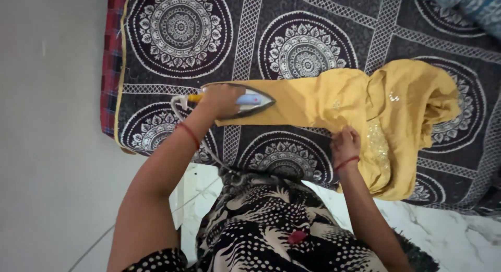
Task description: The recorder is ironing a yellow garment on a bedspread-covered bed.
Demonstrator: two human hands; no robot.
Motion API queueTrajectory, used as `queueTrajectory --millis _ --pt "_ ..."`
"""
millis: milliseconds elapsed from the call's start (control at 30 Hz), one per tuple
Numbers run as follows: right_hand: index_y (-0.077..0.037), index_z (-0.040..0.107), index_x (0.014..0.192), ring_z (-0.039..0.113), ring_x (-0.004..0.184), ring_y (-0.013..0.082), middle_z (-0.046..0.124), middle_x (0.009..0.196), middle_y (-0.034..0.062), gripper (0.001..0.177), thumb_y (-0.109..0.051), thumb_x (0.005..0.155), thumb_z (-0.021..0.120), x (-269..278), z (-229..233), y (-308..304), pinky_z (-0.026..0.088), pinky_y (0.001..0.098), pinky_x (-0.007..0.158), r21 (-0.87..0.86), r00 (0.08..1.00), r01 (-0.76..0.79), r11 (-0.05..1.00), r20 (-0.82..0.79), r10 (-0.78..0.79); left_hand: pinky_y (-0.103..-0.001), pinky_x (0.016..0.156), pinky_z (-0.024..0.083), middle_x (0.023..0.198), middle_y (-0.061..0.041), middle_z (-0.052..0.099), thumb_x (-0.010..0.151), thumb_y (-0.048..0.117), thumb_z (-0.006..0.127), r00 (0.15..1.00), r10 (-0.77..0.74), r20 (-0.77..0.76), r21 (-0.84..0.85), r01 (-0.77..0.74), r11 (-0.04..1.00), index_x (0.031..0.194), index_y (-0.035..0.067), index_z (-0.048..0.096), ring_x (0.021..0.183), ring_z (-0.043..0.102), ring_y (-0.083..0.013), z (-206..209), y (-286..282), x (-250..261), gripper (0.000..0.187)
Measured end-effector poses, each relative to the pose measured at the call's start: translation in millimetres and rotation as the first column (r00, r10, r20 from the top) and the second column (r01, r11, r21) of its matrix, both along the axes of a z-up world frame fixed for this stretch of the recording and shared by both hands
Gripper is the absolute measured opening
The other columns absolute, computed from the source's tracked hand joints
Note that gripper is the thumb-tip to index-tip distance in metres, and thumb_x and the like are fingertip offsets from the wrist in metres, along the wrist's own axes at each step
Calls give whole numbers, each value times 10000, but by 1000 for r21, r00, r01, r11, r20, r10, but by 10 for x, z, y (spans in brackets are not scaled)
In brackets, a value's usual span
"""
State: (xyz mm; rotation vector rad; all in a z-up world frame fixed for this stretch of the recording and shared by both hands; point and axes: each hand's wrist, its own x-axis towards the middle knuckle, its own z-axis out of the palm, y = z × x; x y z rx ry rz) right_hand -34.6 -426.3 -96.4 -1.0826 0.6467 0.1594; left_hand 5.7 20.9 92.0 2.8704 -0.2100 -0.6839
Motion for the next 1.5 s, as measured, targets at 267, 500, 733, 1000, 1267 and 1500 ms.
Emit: queueTrajectory --millis 267,500,733,1000,1267,1500 --pt "-104 612 1301 602 1085 185 619 1215 40 291 -200 1037 688 1151 555 11 512 310 913 -711 839 -28 703 366 403 -518 794 585 1031 -156 757 849 283 637 999 29 43 -7 -28 1000 1221 231 671 941 740 -362 -458 -441 295 377" --pt "-144 580 1426 524 1303 371 564 1432 142 566 -251 893 740 1950 480 405 427 527 1083 -997 509 -74 -33 -66 858 -515 766 589 976 -159 763 906 282 613 987 63 148 -73 -52 996 1202 215 675 883 752 -359 -524 -955 534 310" --pt "-241 537 1478 476 1324 373 503 1480 115 649 -408 881 729 2138 513 254 380 561 1068 -935 554 -263 -239 -349 755 -522 767 592 980 -155 763 899 262 609 988 148 39 89 -151 985 1205 211 655 886 751 -369 -248 -14 212 313" --pt "-250 758 1078 652 1084 341 691 1127 98 296 -488 907 720 2411 689 40 491 491 925 -901 517 -348 -260 -416 748 -528 757 589 981 -180 757 916 219 554 991 133 19 14 -133 991 1240 196 635 882 750 -373 -425 -620 436 335" --pt "-286 762 1106 669 1041 337 681 1129 109 204 -409 981 660 2369 635 -82 527 462 911 -941 549 -270 -205 -325 770 -514 770 594 967 -171 761 927 242 559 979 154 133 -76 -145 986 1152 197 682 886 750 -370 -569 -991 608 261" --pt "-301 755 1096 648 1076 323 675 1168 64 168 -370 990 644 2283 534 -132 496 514 926 -951 643 -191 -242 -308 701 -522 770 590 965 -170 759 889 198 597 971 218 98 65 -224 972 1172 225 685 881 746 -381 -376 -274 332 298"
